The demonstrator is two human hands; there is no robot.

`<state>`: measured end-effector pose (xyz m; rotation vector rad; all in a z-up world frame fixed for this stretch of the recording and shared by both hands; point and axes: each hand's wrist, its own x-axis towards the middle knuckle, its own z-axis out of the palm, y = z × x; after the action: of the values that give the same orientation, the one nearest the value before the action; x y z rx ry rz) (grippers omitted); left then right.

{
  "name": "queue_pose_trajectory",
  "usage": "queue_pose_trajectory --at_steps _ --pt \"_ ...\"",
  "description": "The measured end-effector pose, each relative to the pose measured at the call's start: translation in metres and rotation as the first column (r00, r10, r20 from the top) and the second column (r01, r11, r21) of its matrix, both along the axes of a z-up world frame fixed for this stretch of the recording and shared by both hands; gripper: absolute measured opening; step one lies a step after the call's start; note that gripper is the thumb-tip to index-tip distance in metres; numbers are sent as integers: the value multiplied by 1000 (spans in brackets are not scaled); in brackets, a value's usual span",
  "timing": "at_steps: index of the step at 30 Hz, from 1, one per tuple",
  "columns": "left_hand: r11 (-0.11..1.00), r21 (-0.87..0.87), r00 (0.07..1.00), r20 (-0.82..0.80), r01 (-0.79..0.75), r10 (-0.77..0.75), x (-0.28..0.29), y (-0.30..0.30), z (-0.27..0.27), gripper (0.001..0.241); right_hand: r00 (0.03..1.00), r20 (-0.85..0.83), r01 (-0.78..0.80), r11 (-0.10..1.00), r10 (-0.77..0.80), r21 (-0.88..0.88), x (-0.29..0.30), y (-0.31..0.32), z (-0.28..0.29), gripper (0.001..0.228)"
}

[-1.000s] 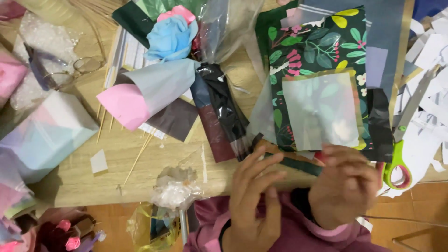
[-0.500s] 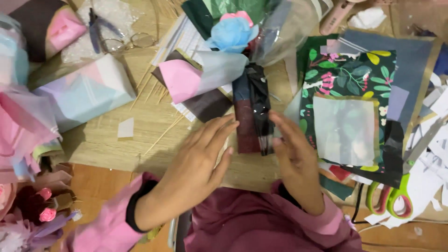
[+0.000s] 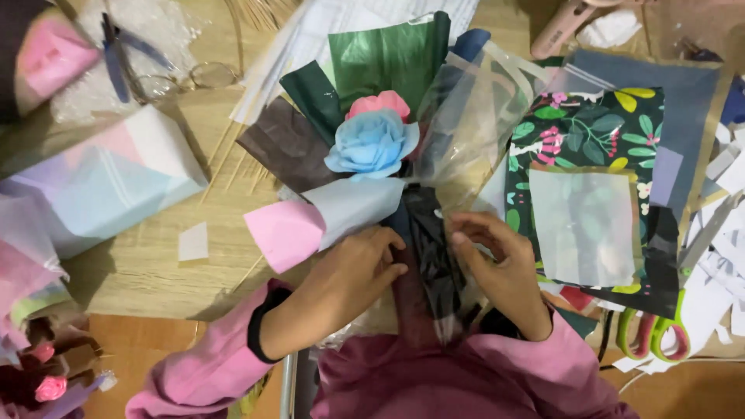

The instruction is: Wrapping a pink bouquet with multiple layers of colored paper and plastic film, secured with tape.

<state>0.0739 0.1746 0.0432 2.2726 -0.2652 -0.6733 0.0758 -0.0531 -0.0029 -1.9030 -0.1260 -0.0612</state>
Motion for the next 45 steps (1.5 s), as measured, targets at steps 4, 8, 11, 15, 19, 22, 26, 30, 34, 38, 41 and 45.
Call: queue_pose_trajectory --at_steps 4,8,11,15,19,22,26,30,34,38,41,45 --pt "979 127 877 437 160 -200 -6 -6 -10 27 969 -225 131 987 -107 97 7 7 4 32" --pt "782 623 516 668 7 -536 14 -25 -16 24 980 -189 45 996 -58 -72 10 10 -2 45" --pt "714 699 453 648 -36 -612 29 -31 -27 31 986 -166 -3 996 -13 -94 11 10 -7 22" --pt "685 728 509 602 -33 -615 30 -26 -29 38 990 -25 137 991 -137 1 15 12 -11 14" --pt "770 632 561 608 88 -562 32 -17 -28 43 982 -32 188 982 -188 -1 16 13 -9 14" --pt "808 577 581 620 118 -527 31 -14 -29 45 965 262 74 978 -20 -195 15 16 -15 19" --pt "766 639 557 612 71 -562 31 -14 -26 50 986 163 24 968 18 -252 19 14 -11 27" --pt "811 584 566 659 30 -495 27 -12 -26 44 994 108 48 962 -20 -270 17 19 -11 24" --pt "858 509 595 670 68 -445 25 -9 -27 42 996 91 10 972 12 -235 19 20 -20 27" --pt "870 485 611 662 94 -435 25 -8 -22 40 999 10 -36 987 38 -158 21 19 -24 13" --pt "909 384 617 679 163 -397 28 -6 -18 35 990 -142 13 1000 -16 -24 18 19 -21 17" --pt "965 51 714 662 258 -226 31 -5 -14 30 986 -161 49 998 -42 40 11 10 -26 20"
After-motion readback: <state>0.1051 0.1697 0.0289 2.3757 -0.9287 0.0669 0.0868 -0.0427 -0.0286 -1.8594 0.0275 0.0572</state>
